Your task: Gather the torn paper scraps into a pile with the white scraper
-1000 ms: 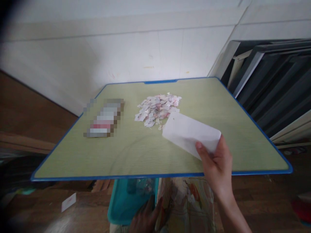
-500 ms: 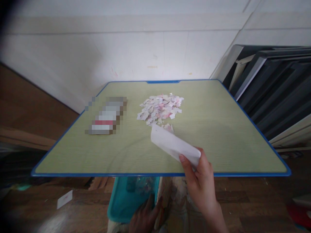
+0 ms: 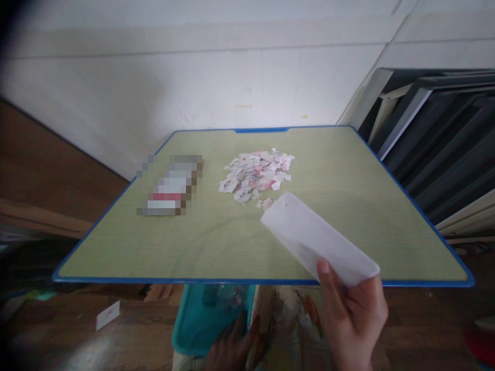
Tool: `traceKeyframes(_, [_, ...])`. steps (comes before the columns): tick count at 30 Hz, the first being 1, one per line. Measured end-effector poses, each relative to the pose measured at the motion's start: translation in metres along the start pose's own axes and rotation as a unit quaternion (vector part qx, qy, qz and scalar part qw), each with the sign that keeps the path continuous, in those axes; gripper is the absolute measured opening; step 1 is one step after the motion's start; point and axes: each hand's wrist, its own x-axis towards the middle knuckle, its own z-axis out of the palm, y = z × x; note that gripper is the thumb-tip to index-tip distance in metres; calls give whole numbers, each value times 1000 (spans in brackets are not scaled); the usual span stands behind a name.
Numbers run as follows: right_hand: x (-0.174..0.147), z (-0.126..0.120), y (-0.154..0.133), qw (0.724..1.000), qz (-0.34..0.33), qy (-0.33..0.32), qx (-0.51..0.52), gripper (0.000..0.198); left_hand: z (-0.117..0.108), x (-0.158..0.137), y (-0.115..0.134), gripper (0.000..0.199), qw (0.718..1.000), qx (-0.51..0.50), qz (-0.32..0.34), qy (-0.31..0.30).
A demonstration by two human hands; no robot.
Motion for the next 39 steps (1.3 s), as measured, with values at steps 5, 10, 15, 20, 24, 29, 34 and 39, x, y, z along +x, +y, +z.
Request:
traceKeyframes(5, [-4, -12, 8, 995, -48, -1, -92, 27, -11, 1, -1, 69, 999, 24, 1, -26])
traceKeyframes(10, [-13, -4, 1, 984, -92, -27, -152, 19, -14, 2, 1, 66, 998, 12, 2, -57])
traceKeyframes(15, [-19, 9, -16, 967, -100, -141, -188, 11, -16, 3, 1, 64, 999, 1, -14, -48])
traceKeyframes(20, [-26, 15, -21, 938, -123, -260, -193, 14, -16, 2, 1, 66, 1000, 12, -15, -23])
traceKeyframes(24, [-19, 15, -15, 963, -99, -210, -136, 16, -14, 0, 1, 66, 1000, 10, -21, -1])
traceKeyframes(29, [9, 22, -9, 969, -73, -222, -80, 16, -9, 1, 1, 68, 1000, -2, -26, 0])
traceKeyframes(34, [22, 37, -12, 938, -72, -332, -72, 15, -1, -1, 1, 63, 999, -12, -10, 35])
traceKeyframes(39, [21, 41, -17, 910, -77, -404, -46, 13, -11, 1, 3, 63, 1000, 11, -13, -11])
